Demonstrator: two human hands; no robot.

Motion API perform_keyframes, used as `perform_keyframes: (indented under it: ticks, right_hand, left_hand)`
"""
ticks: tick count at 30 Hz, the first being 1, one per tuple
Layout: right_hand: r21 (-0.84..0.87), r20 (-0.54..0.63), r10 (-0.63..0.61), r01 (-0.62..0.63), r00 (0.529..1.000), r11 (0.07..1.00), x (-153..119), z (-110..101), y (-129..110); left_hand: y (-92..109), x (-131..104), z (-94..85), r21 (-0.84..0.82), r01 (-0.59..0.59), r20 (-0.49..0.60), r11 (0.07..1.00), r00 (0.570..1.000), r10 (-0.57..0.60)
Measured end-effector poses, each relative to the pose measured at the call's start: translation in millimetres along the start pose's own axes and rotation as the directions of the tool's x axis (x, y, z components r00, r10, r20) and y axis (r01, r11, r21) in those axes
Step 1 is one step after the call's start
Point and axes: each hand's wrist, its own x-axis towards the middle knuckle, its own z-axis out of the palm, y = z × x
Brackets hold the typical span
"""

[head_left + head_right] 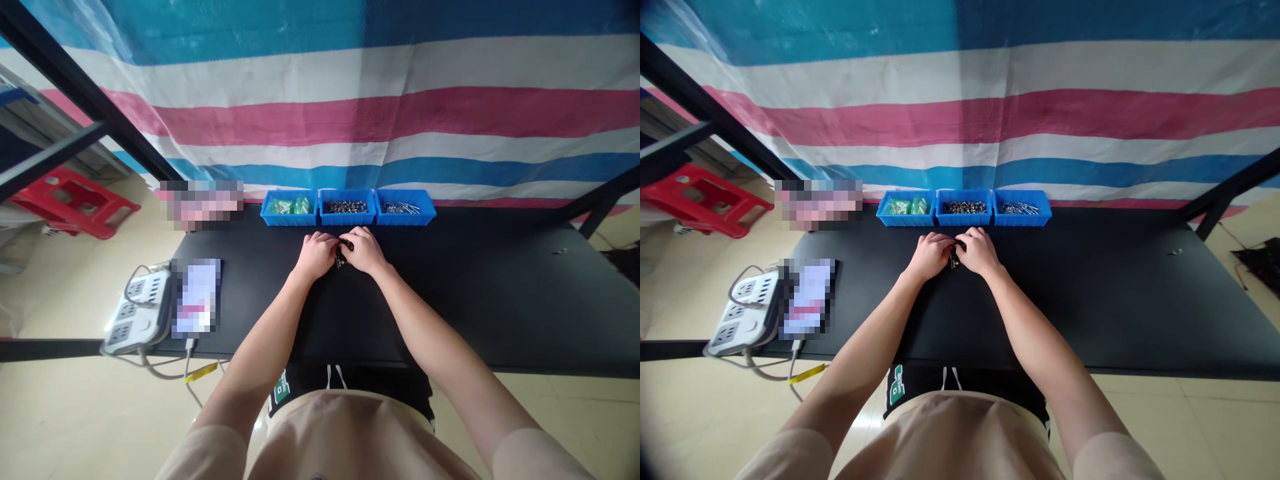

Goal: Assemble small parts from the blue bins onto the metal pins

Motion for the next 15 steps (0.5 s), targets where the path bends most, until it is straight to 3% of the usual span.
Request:
perform_keyframes:
  ticks: [11, 15]
  right_hand:
    - [0.007, -0.015, -0.009, 0.009, 1.000, 1.000, -0.3, 0.7, -0.2]
    - [0.040, -0.004, -0.035, 0.035, 0.999, 0.999, -0.8, -0.2, -0.3]
  left_hand:
    - [-4.4, 3.5, 1.2, -0.072, 0.051, -0.011, 0.996, 0.999, -0.052]
    - [-5.7, 3.0, 4.3, -0.027, 0.048, -0.016, 0.998, 0.999, -0.048]
